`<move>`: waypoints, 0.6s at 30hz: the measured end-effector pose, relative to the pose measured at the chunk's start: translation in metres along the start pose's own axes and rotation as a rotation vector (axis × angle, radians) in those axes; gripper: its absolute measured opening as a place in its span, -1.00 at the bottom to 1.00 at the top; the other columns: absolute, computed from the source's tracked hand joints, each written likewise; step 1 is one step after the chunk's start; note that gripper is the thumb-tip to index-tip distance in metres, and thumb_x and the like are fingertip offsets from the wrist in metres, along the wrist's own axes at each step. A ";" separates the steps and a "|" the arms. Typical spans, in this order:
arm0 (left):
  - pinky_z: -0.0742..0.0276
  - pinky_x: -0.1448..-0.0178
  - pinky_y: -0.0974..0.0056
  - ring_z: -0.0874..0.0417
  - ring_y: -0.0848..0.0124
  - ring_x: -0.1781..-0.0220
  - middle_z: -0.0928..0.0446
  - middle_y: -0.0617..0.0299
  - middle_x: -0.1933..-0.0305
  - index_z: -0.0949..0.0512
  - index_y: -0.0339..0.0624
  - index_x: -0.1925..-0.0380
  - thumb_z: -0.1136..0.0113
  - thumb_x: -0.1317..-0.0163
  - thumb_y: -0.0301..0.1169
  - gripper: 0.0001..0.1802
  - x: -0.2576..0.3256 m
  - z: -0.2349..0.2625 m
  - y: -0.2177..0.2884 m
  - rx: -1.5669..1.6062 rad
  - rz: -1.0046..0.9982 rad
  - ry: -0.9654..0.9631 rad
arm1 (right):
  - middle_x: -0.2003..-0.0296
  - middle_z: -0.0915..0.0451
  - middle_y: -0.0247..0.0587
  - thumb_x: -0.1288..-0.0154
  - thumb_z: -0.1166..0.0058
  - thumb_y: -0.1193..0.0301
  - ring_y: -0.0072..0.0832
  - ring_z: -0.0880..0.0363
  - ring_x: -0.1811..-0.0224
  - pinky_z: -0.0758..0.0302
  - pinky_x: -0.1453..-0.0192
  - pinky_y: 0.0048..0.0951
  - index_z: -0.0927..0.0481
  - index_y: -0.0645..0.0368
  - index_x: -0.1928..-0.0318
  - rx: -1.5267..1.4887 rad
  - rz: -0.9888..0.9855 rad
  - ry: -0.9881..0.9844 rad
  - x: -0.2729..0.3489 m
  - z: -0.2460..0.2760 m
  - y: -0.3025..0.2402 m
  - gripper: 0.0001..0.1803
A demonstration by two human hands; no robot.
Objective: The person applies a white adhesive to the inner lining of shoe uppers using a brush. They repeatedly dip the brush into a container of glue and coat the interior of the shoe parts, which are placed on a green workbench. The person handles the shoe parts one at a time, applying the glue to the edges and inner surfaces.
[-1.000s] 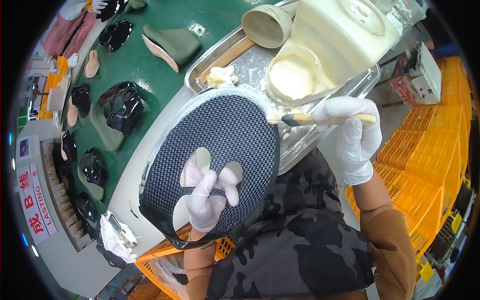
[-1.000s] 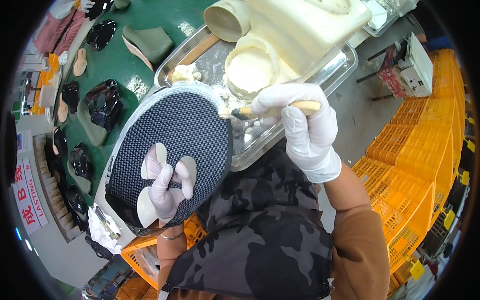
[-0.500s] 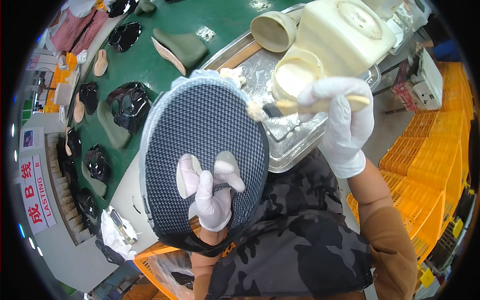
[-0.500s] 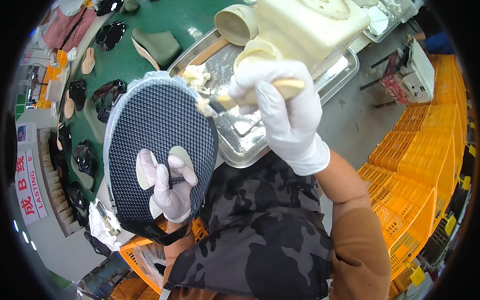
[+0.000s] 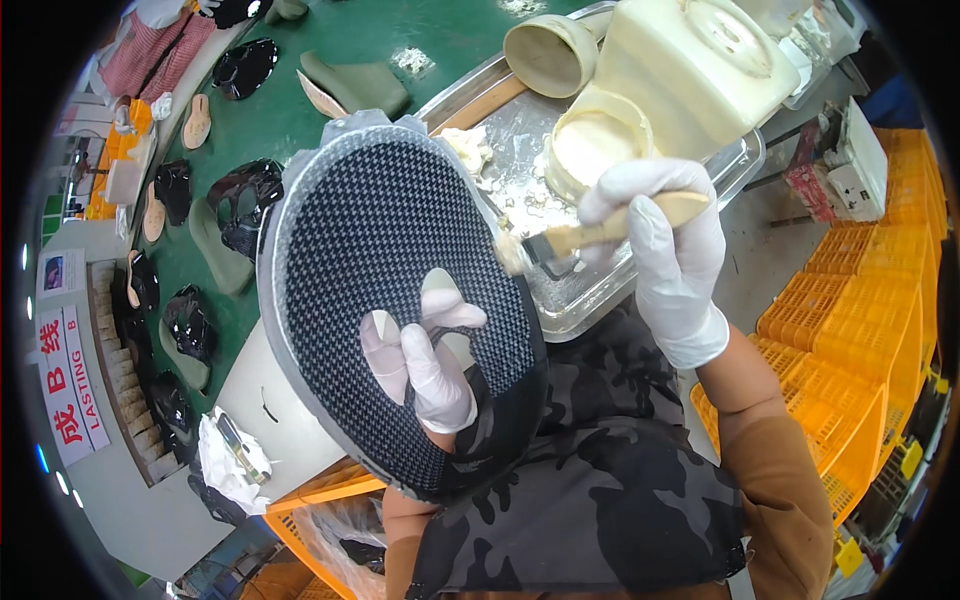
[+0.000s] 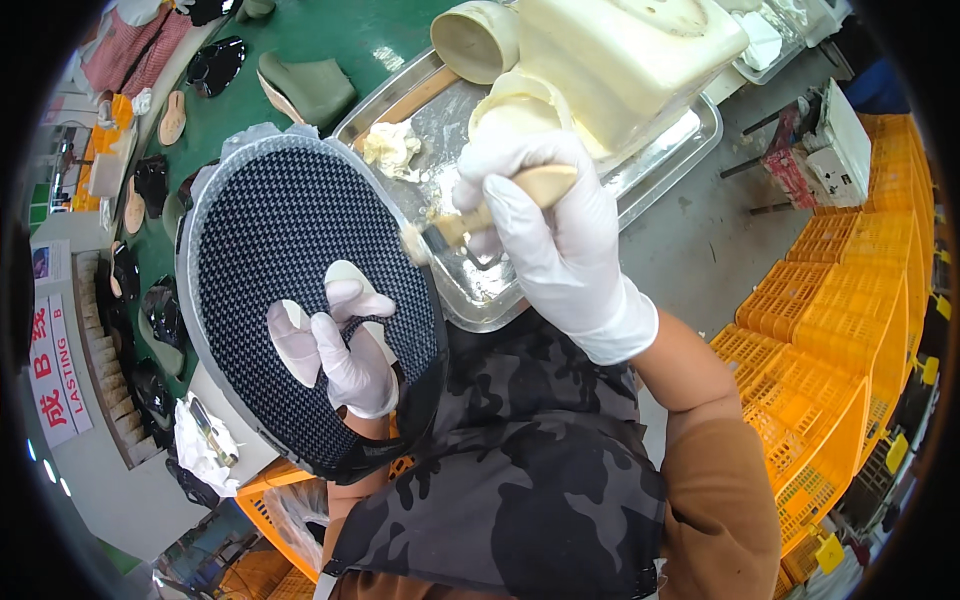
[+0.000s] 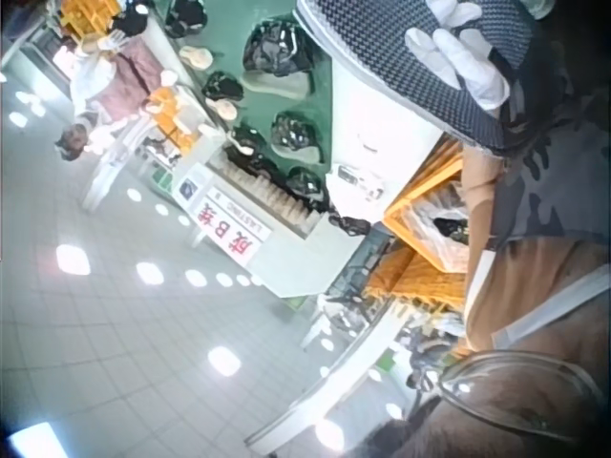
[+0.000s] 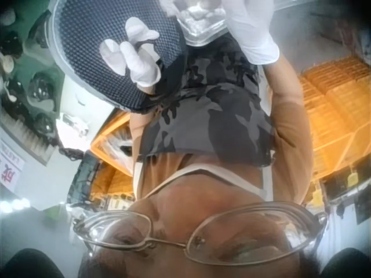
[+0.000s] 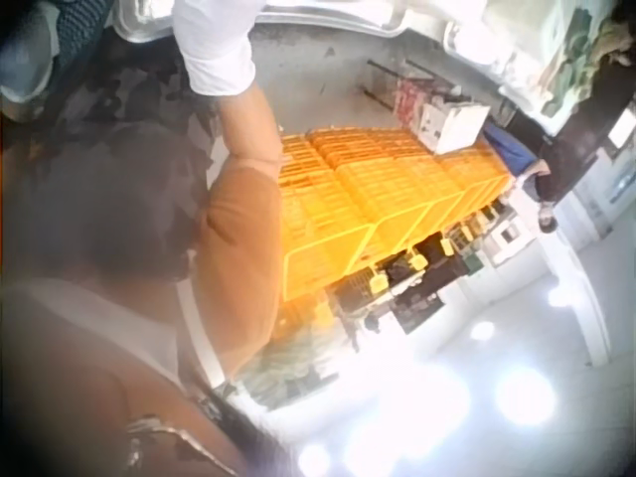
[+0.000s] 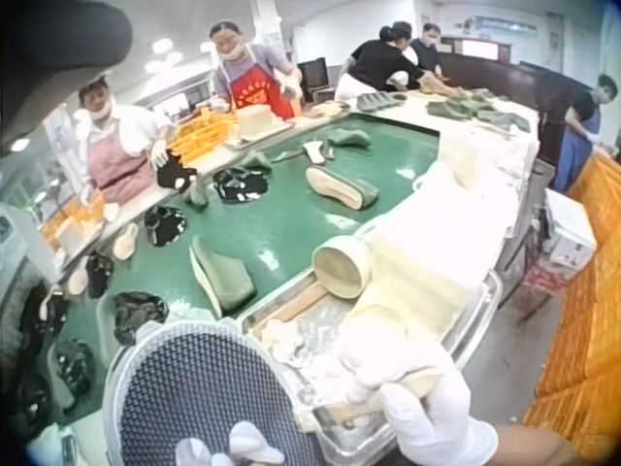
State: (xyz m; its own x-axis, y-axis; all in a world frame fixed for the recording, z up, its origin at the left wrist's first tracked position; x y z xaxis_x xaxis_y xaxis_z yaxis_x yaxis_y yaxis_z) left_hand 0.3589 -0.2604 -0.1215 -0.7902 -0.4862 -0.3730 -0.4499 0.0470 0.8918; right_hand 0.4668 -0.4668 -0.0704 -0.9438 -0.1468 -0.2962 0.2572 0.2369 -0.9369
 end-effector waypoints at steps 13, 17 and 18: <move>-0.52 0.05 0.15 -0.60 0.15 0.32 -0.50 -0.21 0.13 -0.03 -0.24 -0.24 0.29 -0.35 -0.44 -0.54 -0.013 -0.001 0.008 -0.206 -0.254 0.133 | 0.29 -0.54 -0.22 -0.25 -0.03 0.49 -0.56 -0.53 0.38 -0.46 0.26 -0.58 -0.38 0.27 0.11 0.187 0.183 -0.180 0.001 -0.024 -0.021 -0.77; -0.42 -0.11 0.09 -0.60 0.14 0.24 -0.50 -0.22 0.13 -0.08 -0.20 -0.23 0.31 -0.36 -0.42 -0.57 -0.019 0.008 0.011 -0.256 -0.246 0.108 | 0.31 -0.55 -0.24 -0.22 -0.05 0.50 -0.51 -0.55 0.35 -0.47 0.23 -0.56 -0.38 0.26 0.13 0.151 -0.043 -0.228 0.018 -0.028 -0.017 -0.77; -0.42 -0.11 0.09 -0.60 0.14 0.23 -0.50 -0.22 0.13 -0.08 -0.19 -0.23 0.31 -0.37 -0.42 -0.57 -0.018 0.011 0.011 -0.273 -0.248 0.149 | 0.32 -0.56 -0.25 -0.22 -0.06 0.50 -0.50 -0.55 0.35 -0.47 0.23 -0.56 -0.37 0.26 0.14 0.093 0.001 -0.175 0.018 -0.026 -0.023 -0.77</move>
State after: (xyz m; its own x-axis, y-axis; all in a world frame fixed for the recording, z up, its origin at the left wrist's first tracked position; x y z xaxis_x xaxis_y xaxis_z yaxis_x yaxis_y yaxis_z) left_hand 0.3631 -0.2417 -0.1075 -0.5932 -0.5758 -0.5626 -0.4770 -0.3116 0.8218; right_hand 0.4386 -0.4502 -0.0490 -0.8950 -0.3135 -0.3172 0.2836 0.1489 -0.9473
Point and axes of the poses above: each hand's wrist, its own x-axis away from the middle knuckle, its own z-axis out of the back of the hand, y = z × x, the point moved 10 cm from there along -x, towards the middle knuckle
